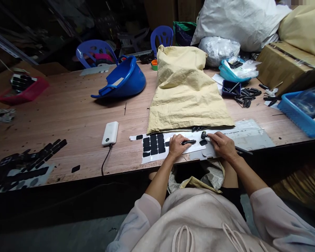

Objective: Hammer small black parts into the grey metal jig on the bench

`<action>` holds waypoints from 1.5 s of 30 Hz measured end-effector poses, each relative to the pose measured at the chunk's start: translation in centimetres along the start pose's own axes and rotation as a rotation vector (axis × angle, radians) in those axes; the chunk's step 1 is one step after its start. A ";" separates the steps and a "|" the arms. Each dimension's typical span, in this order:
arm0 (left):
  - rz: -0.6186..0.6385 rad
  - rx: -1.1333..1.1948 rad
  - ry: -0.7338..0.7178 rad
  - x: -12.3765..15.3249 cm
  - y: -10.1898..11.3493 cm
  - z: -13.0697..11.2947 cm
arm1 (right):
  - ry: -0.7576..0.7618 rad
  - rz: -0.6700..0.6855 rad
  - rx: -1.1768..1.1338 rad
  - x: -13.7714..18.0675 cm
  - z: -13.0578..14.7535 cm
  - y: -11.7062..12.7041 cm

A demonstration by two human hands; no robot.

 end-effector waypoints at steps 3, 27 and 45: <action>0.005 -0.005 -0.003 0.0 0.1 -0.1 | 0.073 -0.020 0.038 0.1 -1.3 -0.3; -0.015 -0.077 -0.135 2.2 0.6 -1.4 | -0.004 -0.044 0.061 0.5 -0.8 -0.7; 0.281 0.054 -0.173 9.2 -3.8 -3.8 | -0.018 0.002 0.064 0.6 -0.8 -1.1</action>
Point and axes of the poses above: each hand's wrist, its own x-axis away from the middle knuckle, its own y-axis out of the back of the hand, z = x × y, the point moved 4 cm from there along -x, towards the middle knuckle, and after that the axes turned 5 degrees about x, right-handed, at the moved point
